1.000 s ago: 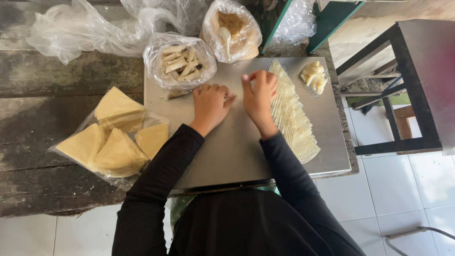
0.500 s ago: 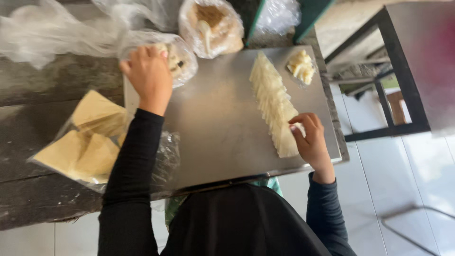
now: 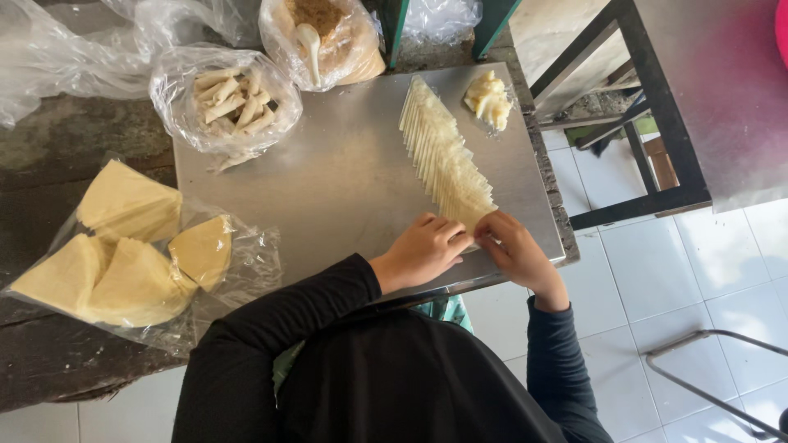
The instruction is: The person repeatedly folds thin triangular dough sheets by hand on a stainless steel table. They separate and stack the folded pieces, then scoop a brown granular filling from a plastic bag and place it into the folded dough before sealing it. The process is repeated multiple times.
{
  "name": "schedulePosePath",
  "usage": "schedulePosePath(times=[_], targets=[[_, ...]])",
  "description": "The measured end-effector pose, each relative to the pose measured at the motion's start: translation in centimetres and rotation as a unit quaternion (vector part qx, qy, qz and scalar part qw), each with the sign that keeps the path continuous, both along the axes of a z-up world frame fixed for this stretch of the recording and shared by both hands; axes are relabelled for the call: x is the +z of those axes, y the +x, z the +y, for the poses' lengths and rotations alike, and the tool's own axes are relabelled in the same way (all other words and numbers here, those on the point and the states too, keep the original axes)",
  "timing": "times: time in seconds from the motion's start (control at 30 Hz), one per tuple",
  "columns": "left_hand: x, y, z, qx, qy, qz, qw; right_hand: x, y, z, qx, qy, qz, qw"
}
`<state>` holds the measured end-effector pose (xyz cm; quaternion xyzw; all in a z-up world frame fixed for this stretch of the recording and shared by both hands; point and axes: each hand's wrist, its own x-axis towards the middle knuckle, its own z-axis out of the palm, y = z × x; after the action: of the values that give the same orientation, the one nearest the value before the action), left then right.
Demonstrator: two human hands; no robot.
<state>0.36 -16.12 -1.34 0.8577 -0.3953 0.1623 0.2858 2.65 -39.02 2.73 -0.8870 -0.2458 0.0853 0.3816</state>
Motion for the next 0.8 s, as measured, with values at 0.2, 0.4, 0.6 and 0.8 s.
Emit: schedulePosePath(times=[0.2, 0.4, 0.6, 0.8], targets=[[-1.3, -0.6, -0.6, 0.027, 0.019, -0.013, 0.999, -1.3, 4.0, -1.2, -0.132, 0.242, 0.114, 0.955], [0.0, -0.7, 0.1, 0.008, 0.016, 0.018, 1.000, 2.3, 9.7, 0.0, -0.098, 0.250, 0.111, 0.957], [3.5, -0.7, 4.3, 0.015, -0.130, 0.207, 0.969, 4.8, 16.0, 7.3, -0.006, 0.221, 0.094, 0.971], [5.1, 2.3, 13.1, 0.172, -0.219, 0.263, 0.924, 3.4, 17.6, 15.7, 0.044, 0.144, -0.096, 0.984]])
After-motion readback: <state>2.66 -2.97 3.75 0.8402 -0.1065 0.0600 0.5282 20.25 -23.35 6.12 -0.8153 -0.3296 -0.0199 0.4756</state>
